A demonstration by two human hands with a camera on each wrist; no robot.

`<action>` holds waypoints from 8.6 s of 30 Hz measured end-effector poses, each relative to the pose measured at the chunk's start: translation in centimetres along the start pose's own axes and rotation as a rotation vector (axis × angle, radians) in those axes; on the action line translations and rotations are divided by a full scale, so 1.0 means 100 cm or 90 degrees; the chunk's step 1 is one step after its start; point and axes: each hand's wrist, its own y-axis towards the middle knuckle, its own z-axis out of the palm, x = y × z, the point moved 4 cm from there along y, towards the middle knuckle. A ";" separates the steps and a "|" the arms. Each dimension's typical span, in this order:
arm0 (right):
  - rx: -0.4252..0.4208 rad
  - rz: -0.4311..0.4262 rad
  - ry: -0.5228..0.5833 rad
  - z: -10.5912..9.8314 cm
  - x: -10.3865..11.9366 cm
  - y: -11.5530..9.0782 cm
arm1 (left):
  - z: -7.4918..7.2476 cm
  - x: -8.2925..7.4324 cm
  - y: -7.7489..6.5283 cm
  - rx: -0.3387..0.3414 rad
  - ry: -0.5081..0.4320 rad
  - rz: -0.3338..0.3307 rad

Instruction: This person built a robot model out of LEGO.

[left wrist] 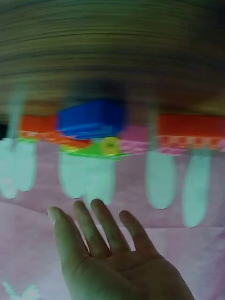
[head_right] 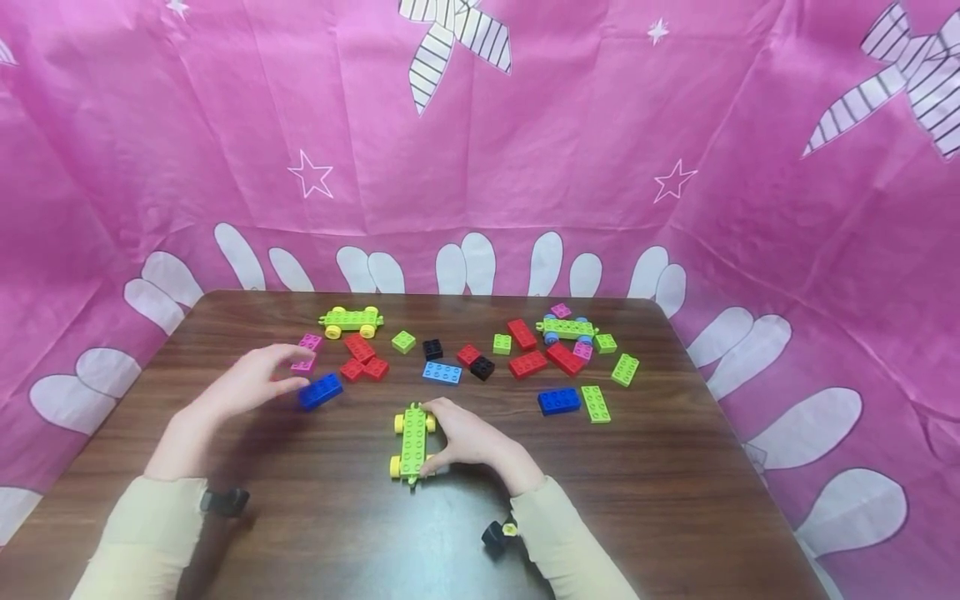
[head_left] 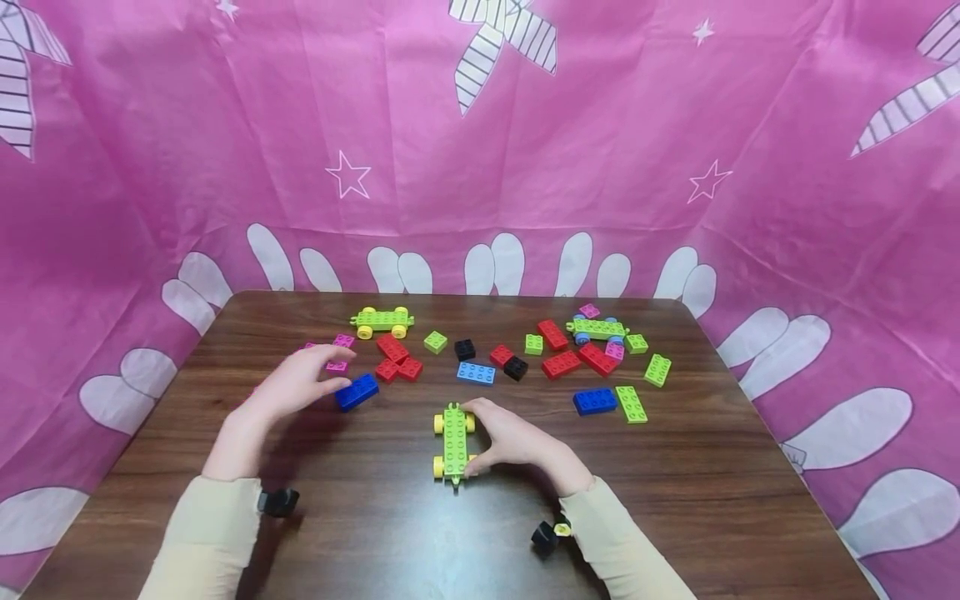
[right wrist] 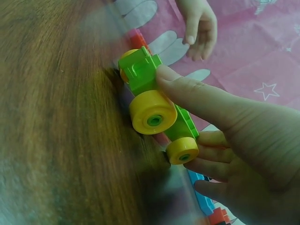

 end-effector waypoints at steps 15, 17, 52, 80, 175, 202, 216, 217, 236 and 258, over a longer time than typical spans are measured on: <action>-0.005 0.004 0.022 -0.001 0.000 -0.001 | -0.035 0.094 -0.044 -0.041 -0.023 -0.071; -0.007 0.003 0.022 -0.002 -0.001 -0.001 | -0.033 0.101 -0.048 -0.031 -0.030 -0.075; 0.001 0.007 0.023 0.002 -0.003 0.000 | -0.007 0.136 -0.060 -0.050 0.005 -0.101; -0.007 0.001 0.017 -0.001 -0.001 0.000 | 0.008 0.008 -0.001 -0.081 -0.010 -0.013; 0.010 0.024 0.050 -0.001 -0.006 0.002 | 0.113 -0.099 0.034 0.087 -0.096 0.055; 0.002 0.024 0.060 0.000 -0.004 0.000 | 0.114 -0.101 0.036 0.116 -0.114 0.032; 0.000 0.021 0.064 -0.002 -0.002 0.000 | 0.115 -0.104 0.037 0.121 -0.110 0.018; 0.001 0.021 0.062 -0.002 -0.002 0.000 | 0.115 -0.104 0.037 0.121 -0.109 0.016; 0.002 0.025 0.038 -0.001 -0.003 0.002 | 0.116 -0.099 0.036 0.109 -0.106 0.028; 0.022 0.029 0.014 0.000 -0.006 0.000 | 0.116 -0.088 0.032 0.122 -0.132 0.066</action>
